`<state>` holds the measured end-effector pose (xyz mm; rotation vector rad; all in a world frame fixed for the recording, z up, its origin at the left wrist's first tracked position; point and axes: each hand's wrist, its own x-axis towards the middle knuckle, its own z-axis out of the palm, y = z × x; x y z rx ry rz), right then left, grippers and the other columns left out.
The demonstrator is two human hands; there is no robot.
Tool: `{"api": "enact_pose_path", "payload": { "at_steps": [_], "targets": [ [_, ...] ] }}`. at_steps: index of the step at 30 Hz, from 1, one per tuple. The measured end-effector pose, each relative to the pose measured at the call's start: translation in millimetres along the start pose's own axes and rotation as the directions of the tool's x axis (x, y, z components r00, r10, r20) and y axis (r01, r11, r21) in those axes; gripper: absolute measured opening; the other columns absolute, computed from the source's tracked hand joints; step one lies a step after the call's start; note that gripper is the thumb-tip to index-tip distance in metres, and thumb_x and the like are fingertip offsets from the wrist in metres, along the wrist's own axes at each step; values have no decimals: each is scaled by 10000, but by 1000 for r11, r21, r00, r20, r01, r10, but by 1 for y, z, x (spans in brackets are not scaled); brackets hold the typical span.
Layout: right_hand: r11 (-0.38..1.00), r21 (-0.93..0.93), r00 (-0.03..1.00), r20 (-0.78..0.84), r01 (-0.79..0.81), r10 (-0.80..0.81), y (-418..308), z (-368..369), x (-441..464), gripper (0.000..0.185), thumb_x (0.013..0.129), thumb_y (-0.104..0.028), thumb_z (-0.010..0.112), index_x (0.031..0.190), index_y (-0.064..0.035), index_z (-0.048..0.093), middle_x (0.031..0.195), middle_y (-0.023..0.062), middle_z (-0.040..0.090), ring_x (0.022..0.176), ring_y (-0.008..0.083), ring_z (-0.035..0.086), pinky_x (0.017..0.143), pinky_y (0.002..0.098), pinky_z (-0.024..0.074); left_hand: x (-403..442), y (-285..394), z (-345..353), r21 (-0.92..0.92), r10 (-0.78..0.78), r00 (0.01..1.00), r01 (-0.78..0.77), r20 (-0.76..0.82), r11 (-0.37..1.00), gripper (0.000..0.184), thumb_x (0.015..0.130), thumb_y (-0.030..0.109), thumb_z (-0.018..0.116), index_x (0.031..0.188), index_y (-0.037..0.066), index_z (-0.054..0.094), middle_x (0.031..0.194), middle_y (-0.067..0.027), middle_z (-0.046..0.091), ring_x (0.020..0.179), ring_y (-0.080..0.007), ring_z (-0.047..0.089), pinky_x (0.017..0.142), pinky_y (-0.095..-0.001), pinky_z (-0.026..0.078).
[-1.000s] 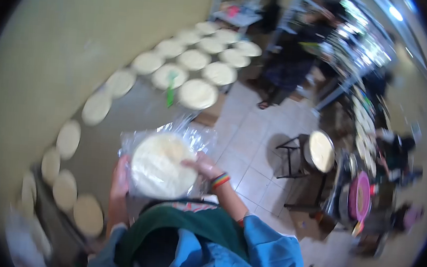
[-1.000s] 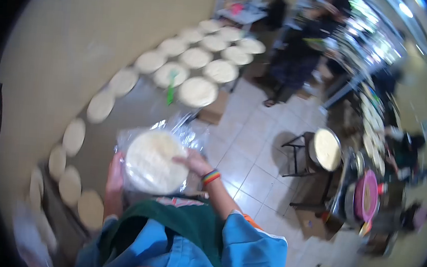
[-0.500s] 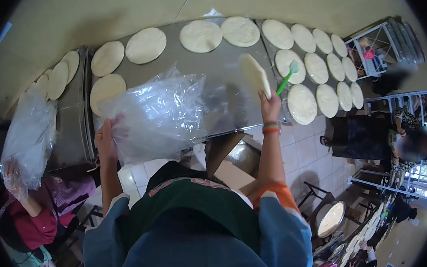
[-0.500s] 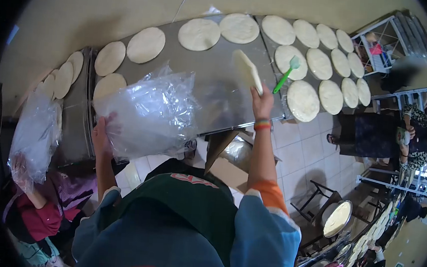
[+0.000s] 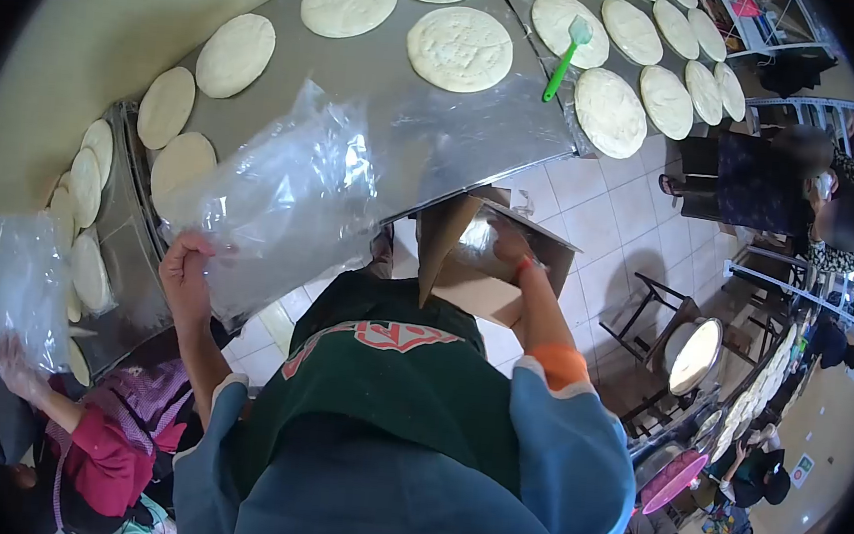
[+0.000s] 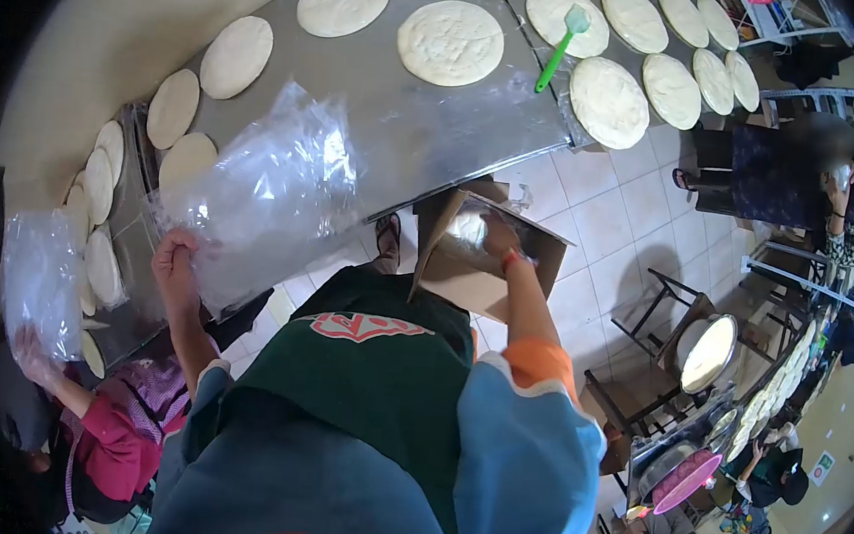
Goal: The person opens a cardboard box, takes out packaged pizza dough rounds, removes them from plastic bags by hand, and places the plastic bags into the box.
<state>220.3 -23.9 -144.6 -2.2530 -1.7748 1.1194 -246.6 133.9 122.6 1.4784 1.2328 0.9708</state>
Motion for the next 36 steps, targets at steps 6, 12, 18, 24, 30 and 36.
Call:
{"api": "enact_pose_path", "payload": {
  "at_steps": [6, 12, 18, 24, 30, 36],
  "targets": [
    [939, -245, 962, 66, -240, 263, -13, 9, 27, 440, 806, -180, 393, 1222, -41, 350, 1259, 173, 373, 1143, 396, 361, 920, 471, 336, -13, 77, 63, 120, -161, 979, 176, -122, 977, 221, 837, 16, 399, 966, 3, 577, 924, -65, 583, 783, -104, 531, 729, -217, 407],
    [914, -405, 1000, 18, -15, 24, -21, -15, -8, 528, 646, -238, 618, 1122, -95, 438, 1077, 149, 505, 960, 334, 518, 812, 434, 422, -26, 58, 57, 231, -67, 992, 41, 106, 972, 226, 812, 10, 409, 916, 3, 609, 883, -68, 604, 809, -119, 539, 747, -223, 391],
    [885, -397, 872, -310, 244, -379, -126, -189, -133, 237, 697, -105, 509, 931, -119, 539, 856, 74, 521, 791, 237, 537, 651, 356, 455, -5, 60, 116, 263, -36, 934, -63, 355, 963, 225, 792, 17, 411, 893, -15, 610, 847, -70, 610, 805, -120, 534, 713, -221, 389],
    [601, -747, 706, -263, 283, -658, -178, -258, -181, 103, 717, -100, 502, 811, -117, 539, 778, 32, 503, 797, 203, 530, 694, 306, 413, 15, 102, 194, 336, 60, 894, -229, 444, 914, 245, 827, 230, 517, 816, 8, 620, 770, -111, 618, 743, -169, 562, 662, -301, 433],
    [534, -842, 948, -106, 75, -301, -195, -244, -145, 221, 691, -207, 542, 874, -86, 565, 895, 44, 549, 853, 170, 514, 740, 338, 380, -54, 223, 264, 297, 484, 601, -770, 636, 565, 741, 631, 524, 627, 1070, -50, 464, 1080, -244, 425, 976, -363, 469, 794, -399, 417],
    [527, -849, 859, -241, 38, -451, -192, -246, -136, 218, 691, -207, 542, 872, -87, 566, 889, 44, 549, 856, 173, 516, 739, 333, 379, -68, 198, 309, 222, 686, 528, -844, 500, 488, 589, 617, 313, 629, 1053, -32, 436, 1077, -259, 379, 994, -381, 420, 830, -435, 376]
  ]
}}
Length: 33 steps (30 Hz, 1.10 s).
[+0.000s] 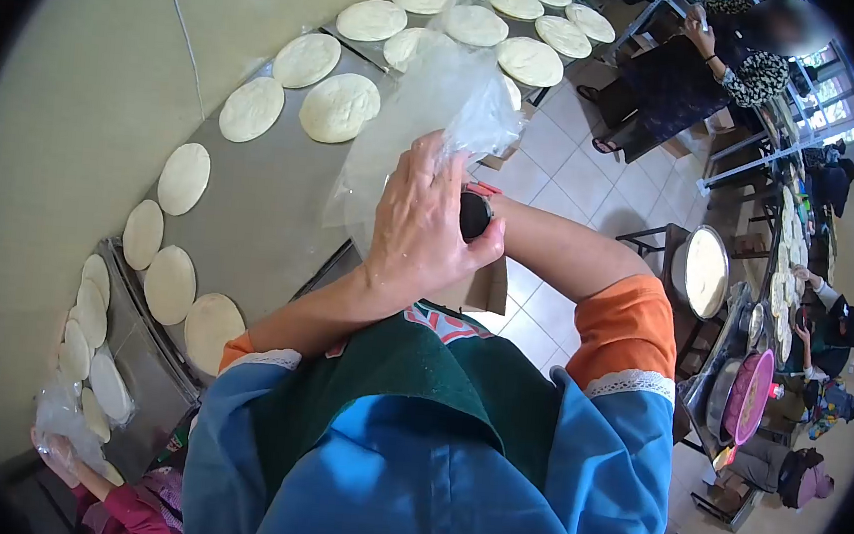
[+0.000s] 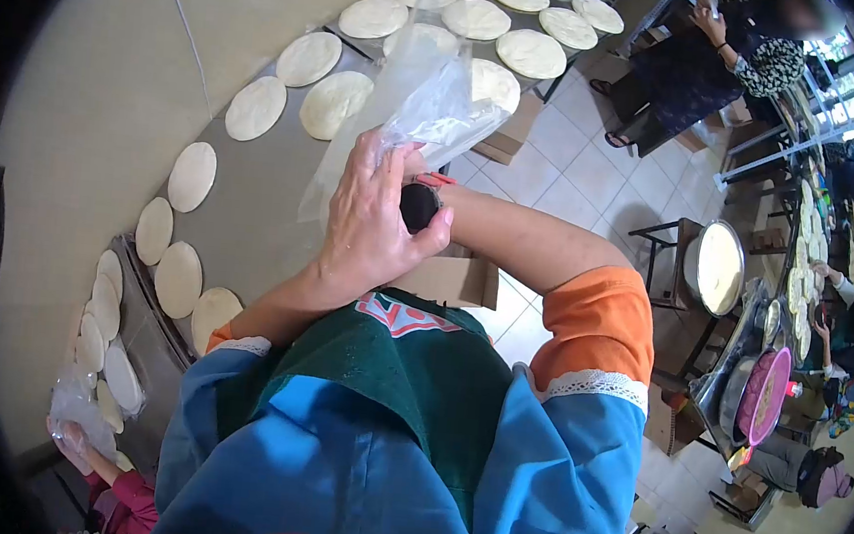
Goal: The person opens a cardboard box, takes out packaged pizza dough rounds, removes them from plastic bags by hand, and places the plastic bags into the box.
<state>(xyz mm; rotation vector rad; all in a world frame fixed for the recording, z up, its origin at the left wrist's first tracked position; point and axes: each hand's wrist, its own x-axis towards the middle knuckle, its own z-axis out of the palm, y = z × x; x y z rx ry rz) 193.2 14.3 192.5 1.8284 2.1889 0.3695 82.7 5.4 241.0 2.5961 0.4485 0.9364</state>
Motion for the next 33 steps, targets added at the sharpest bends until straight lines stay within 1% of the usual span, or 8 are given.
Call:
{"api": "enact_pose_path", "payload": {
  "at_steps": [15, 16, 22, 26, 28, 30, 31, 33],
  "targets": [
    [998, 22, 902, -427, -53, 57, -17, 15, 1, 210, 691, -205, 543, 866, -90, 569, 874, 45, 550, 866, 182, 523, 737, 318, 374, -7, -14, -20, -107, -18, 993, 6, -113, 994, 622, 720, 300, 540, 1156, -91, 330, 1124, -273, 364, 1042, -397, 372, 901, -448, 294],
    [999, 5, 992, 119, -35, 34, -16, -9, 7, 192, 707, -176, 542, 878, -94, 563, 877, 48, 549, 889, 185, 525, 752, 300, 370, -9, -20, -30, -46, -107, 987, 102, -119, 994, 652, 731, 319, 575, 1204, -49, 317, 1155, -232, 374, 1080, -354, 373, 918, -422, 299],
    [990, 92, 992, 89, -103, 95, 12, -18, -15, 134, 735, -108, 528, 865, -107, 561, 878, 63, 547, 889, 192, 533, 729, 310, 395, -40, -103, -70, 27, -335, 856, 375, -393, 927, 541, 744, 200, 608, 1181, -18, 376, 1143, -209, 432, 1070, -318, 406, 912, -381, 314],
    [921, 300, 967, 37, -250, 251, 42, -43, -45, 177, 715, -65, 529, 884, -106, 562, 822, 83, 565, 849, 236, 555, 689, 343, 426, -81, -139, -69, 137, -468, 804, 544, -366, 828, 510, 781, 275, 579, 1161, -22, 409, 1134, -195, 448, 1069, -318, 414, 914, -365, 318],
    [856, 414, 948, 63, -309, 312, 50, -62, -64, 200, 700, -49, 534, 889, -106, 562, 796, 89, 571, 842, 245, 560, 671, 346, 429, -98, -148, -61, -21, -705, 709, 705, -13, 709, 539, 844, 419, 450, 1152, -23, 434, 1148, -175, 454, 1075, -293, 418, 916, -358, 321],
    [842, 458, 926, -96, -285, 366, 46, -78, -81, 200, 662, -91, 545, 861, -110, 553, 930, 61, 589, 874, 196, 553, 692, 307, 409, -105, -156, -44, -313, -652, 704, 710, 282, 631, 708, 837, 598, 258, 1141, -7, 466, 1187, -154, 437, 1060, -262, 438, 905, -360, 333],
    [849, 458, 933, -101, -265, 346, 39, -76, -83, 200, 662, -91, 545, 861, -110, 553, 930, 61, 589, 874, 196, 553, 692, 307, 409, -105, -165, -27, -571, -549, 660, 740, 513, 356, 759, 814, 637, 213, 1170, 7, 443, 1211, -147, 427, 1074, -249, 439, 915, -359, 329],
    [933, 353, 800, -578, 71, 158, 22, -63, -86, 243, 680, -112, 531, 921, -139, 542, 1063, 26, 565, 901, 186, 534, 693, 301, 400, -85, -147, -11, -747, -325, 672, 602, 665, -283, 840, 767, 697, 162, 1227, 31, 386, 1247, -140, 411, 1106, -236, 432, 937, -365, 322]
  ]
}}
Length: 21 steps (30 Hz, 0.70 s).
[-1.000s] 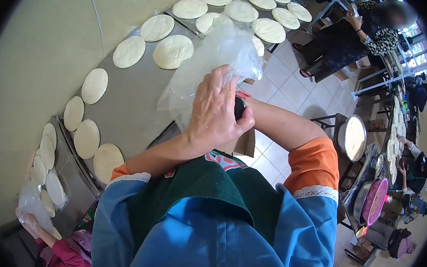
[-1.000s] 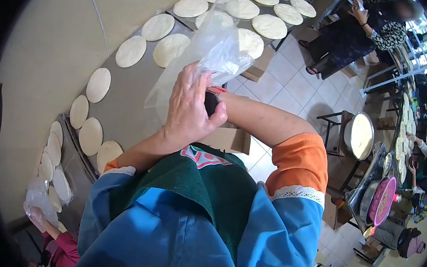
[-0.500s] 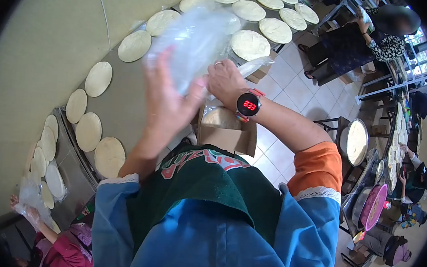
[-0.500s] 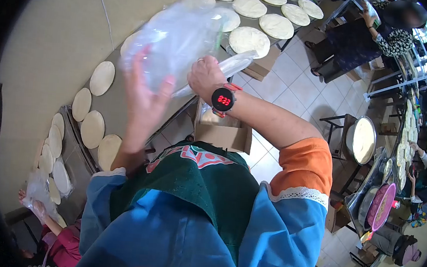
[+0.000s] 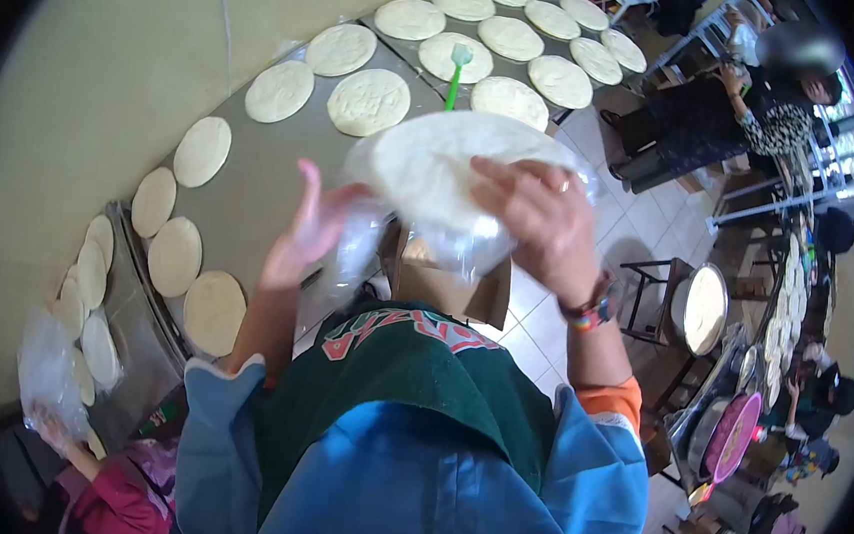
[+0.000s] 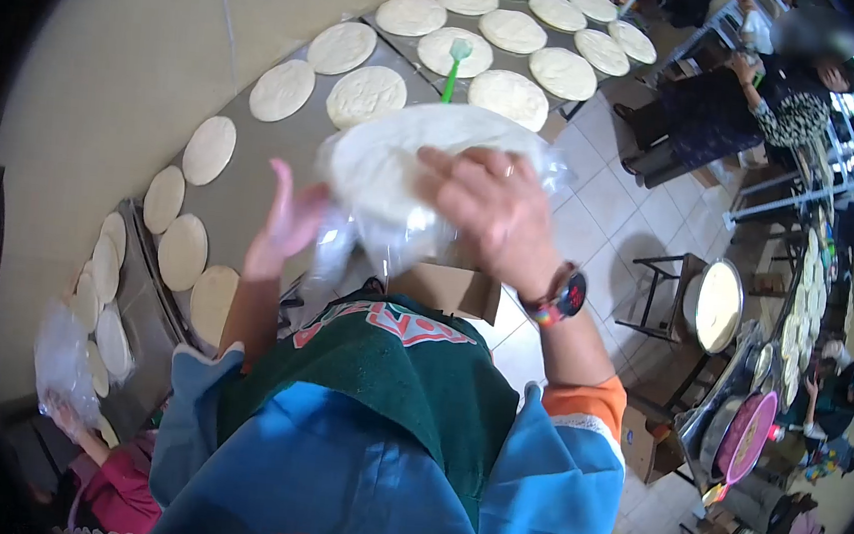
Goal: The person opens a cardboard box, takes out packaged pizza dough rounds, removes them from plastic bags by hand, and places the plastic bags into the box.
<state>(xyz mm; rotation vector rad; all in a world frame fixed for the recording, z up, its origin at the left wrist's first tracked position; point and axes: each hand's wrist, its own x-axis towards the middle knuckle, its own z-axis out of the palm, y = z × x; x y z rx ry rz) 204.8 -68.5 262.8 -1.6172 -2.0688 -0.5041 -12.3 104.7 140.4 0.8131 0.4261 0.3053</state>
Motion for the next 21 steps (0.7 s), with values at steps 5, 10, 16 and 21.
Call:
{"api": "enact_pose_path", "payload": {
  "at_steps": [5, 10, 16, 21],
  "targets": [
    [993, 106, 984, 165, 47, -64, -34, 34, -27, 386, 710, -206, 558, 1088, -159, 494, 1217, 34, 458, 1019, 217, 476, 786, 333, 361, 18, 10, 52, -456, 151, 986, -105, 65, 884, 706, 829, 570, 308, 1269, 19, 314, 1253, -151, 409, 1130, -261, 425, 953, -392, 333],
    [939, 308, 981, 167, -150, 102, -1, 20, -24, 586, 694, -497, 592, 1150, -141, 494, 1207, 70, 459, 1055, 262, 449, 851, 418, 302, 26, 5, 36, -369, 94, 994, -69, 48, 927, 589, 787, 349, 454, 1223, -33, 351, 1180, -178, 466, 1063, -261, 483, 924, -380, 368],
    [612, 624, 838, 134, -486, 529, 64, 47, 0, 410, 803, -308, 560, 1144, -90, 491, 983, 87, 571, 889, 210, 523, 718, 301, 404, 32, -6, 41, -259, -2, 995, 29, 104, 965, 568, 787, 346, 474, 1207, -27, 383, 1147, -170, 497, 1028, -259, 512, 901, -368, 394],
    [540, 648, 835, 318, -537, 449, 75, 66, 2, 348, 809, -230, 583, 1087, -40, 497, 814, 43, 593, 782, 132, 553, 655, 244, 425, 35, -6, 41, -228, -26, 993, 52, 118, 972, 565, 807, 379, 467, 1204, -15, 393, 1156, -163, 495, 1029, -242, 514, 897, -356, 399]
  ]
}}
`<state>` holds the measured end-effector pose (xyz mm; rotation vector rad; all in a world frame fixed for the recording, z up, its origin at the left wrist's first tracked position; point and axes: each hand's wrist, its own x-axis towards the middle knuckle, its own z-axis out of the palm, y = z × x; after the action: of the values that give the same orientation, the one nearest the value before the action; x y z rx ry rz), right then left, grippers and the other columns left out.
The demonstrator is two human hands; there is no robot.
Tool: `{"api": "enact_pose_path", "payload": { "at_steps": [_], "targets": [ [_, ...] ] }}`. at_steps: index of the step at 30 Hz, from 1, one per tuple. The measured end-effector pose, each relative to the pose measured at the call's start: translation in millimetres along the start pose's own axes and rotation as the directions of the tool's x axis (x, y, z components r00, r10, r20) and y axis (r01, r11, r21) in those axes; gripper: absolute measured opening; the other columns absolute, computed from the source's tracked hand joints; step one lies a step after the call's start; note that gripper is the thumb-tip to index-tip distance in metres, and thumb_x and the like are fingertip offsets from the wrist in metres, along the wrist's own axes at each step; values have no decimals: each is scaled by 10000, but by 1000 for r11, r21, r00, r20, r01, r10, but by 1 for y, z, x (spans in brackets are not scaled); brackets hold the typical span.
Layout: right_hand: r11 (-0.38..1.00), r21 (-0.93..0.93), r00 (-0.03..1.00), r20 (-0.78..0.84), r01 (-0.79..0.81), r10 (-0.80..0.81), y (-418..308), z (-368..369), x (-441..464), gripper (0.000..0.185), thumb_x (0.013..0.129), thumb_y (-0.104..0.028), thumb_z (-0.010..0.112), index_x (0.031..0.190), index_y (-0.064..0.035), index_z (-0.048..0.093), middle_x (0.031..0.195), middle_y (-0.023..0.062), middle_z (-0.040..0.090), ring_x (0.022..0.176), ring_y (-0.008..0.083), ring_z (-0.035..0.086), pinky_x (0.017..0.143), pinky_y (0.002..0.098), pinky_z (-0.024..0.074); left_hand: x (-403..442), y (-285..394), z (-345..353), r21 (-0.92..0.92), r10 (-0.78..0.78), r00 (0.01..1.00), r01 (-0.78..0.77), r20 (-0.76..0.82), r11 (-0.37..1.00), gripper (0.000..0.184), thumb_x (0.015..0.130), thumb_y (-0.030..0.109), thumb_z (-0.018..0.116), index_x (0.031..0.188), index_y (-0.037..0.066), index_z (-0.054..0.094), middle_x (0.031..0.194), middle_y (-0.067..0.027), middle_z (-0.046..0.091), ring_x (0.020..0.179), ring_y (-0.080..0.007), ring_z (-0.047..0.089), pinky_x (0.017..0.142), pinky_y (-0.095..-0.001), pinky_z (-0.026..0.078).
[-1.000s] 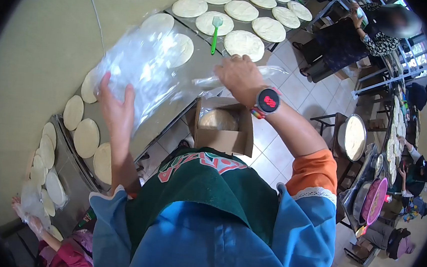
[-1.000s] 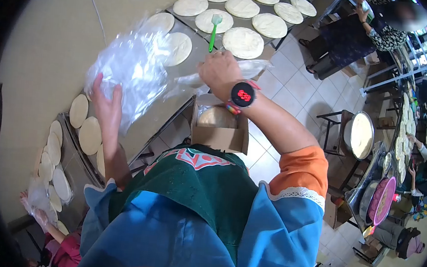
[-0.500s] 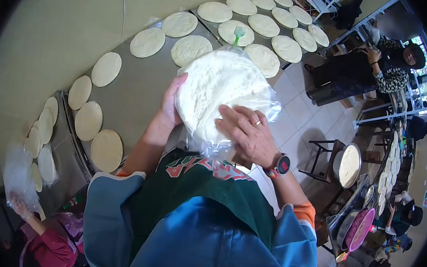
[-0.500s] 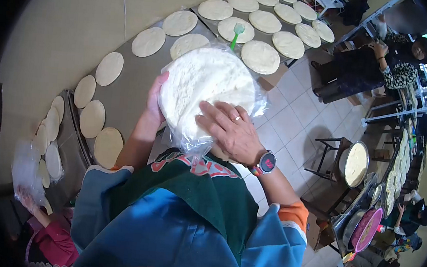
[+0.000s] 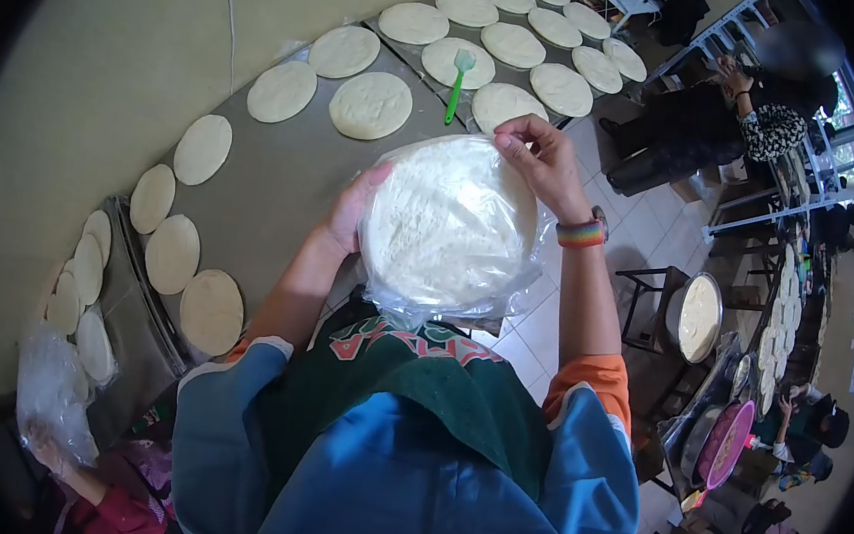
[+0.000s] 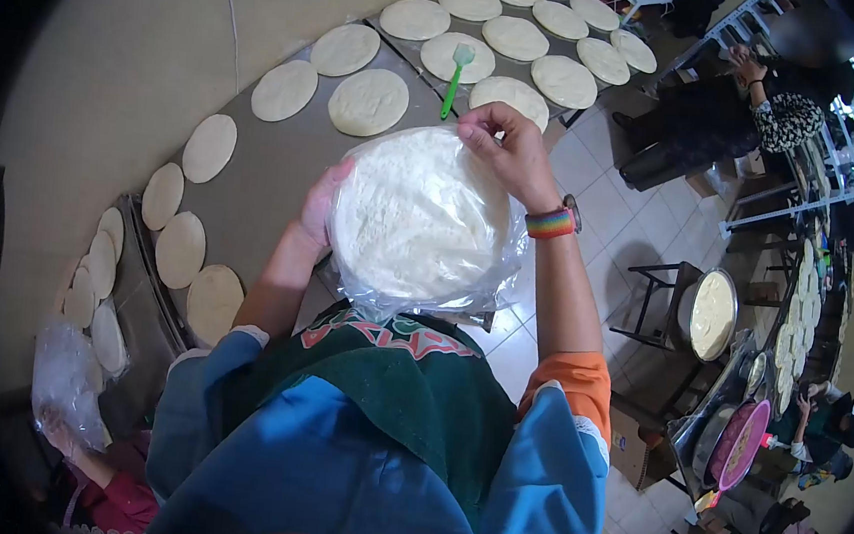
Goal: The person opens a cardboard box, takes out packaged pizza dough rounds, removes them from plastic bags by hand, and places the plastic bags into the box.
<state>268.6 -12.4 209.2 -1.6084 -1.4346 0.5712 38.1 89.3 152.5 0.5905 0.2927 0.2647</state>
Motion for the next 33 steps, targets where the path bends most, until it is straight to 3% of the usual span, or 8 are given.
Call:
{"api": "enact_pose_path", "payload": {
  "at_steps": [2, 6, 15, 17, 21, 27, 29, 33],
  "targets": [
    [961, 270, 993, -81, -63, 88, 7, 8, 2, 315, 807, -193, 588, 1045, -9, 494, 789, 65, 584, 748, 130, 570, 623, 230, 436, 0, -2, 1, -80, -8, 1000, 8, -9, 997, 551, 841, 412, 424, 1211, 4, 397, 1165, -140, 494, 1036, -230, 509, 899, -353, 396],
    [997, 60, 924, -382, 44, -17, -28, 6, 1, 336, 811, -246, 581, 1005, 12, 488, 753, 118, 580, 681, 160, 591, 562, 259, 455, 3, -2, 2, -99, 53, 999, -52, 5, 994, 539, 867, 431, 367, 1218, 23, 401, 1177, -124, 488, 1055, -223, 495, 916, -352, 378],
    [971, -106, 952, -246, -215, 184, 17, 4, -34, 334, 809, -284, 578, 927, 23, 519, 652, 78, 542, 567, 118, 486, 534, 251, 413, 1, -8, 15, -92, 425, 902, -431, -72, 898, 534, 894, 406, 264, 1263, 23, 321, 1251, -134, 409, 1125, -236, 427, 950, -376, 331],
    [997, 18, 823, -563, -77, 74, 11, 10, -27, 302, 816, -264, 576, 911, 19, 527, 710, 52, 539, 624, 101, 479, 537, 235, 404, -2, -11, 24, 27, 531, 844, -531, -77, 847, 529, 898, 393, 252, 1264, 16, 312, 1240, -138, 416, 1121, -234, 430, 949, -372, 332],
    [936, 346, 888, -410, -61, 210, 21, 9, -27, 268, 828, -246, 566, 894, 10, 523, 777, 24, 529, 674, 86, 472, 575, 220, 405, -9, -15, 33, 0, 535, 845, -535, -26, 845, 531, 900, 389, 231, 1262, 9, 308, 1232, -134, 422, 1118, -230, 432, 947, -369, 332],
    [876, 350, 652, -757, 333, 55, -4, 8, -29, 123, 858, -153, 523, 866, -32, 504, 783, -12, 518, 708, 46, 440, 667, 186, 367, -18, -7, 19, 341, 635, 770, -582, -61, 738, 490, 865, 329, 372, 1241, 16, 335, 1225, -129, 431, 1112, -231, 441, 938, -372, 343],
    [851, 409, 706, -705, 330, 65, -13, -1, -34, 91, 857, -127, 518, 854, -39, 500, 783, -14, 515, 719, 44, 437, 671, 180, 360, -26, 13, -3, 145, 338, 864, -414, 374, 899, 563, 814, 341, 482, 1247, 16, 326, 1213, -123, 445, 1089, -229, 464, 926, -374, 363],
    [874, 420, 858, -513, 243, 8, -36, 4, -35, 106, 844, -106, 535, 896, -26, 489, 812, -3, 500, 749, 54, 436, 700, 181, 363, -27, 15, -12, 274, 75, 968, -142, 240, 951, 806, 695, 479, 616, 1248, -25, 318, 1203, -121, 451, 1087, -199, 460, 908, -319, 372]
  ]
}}
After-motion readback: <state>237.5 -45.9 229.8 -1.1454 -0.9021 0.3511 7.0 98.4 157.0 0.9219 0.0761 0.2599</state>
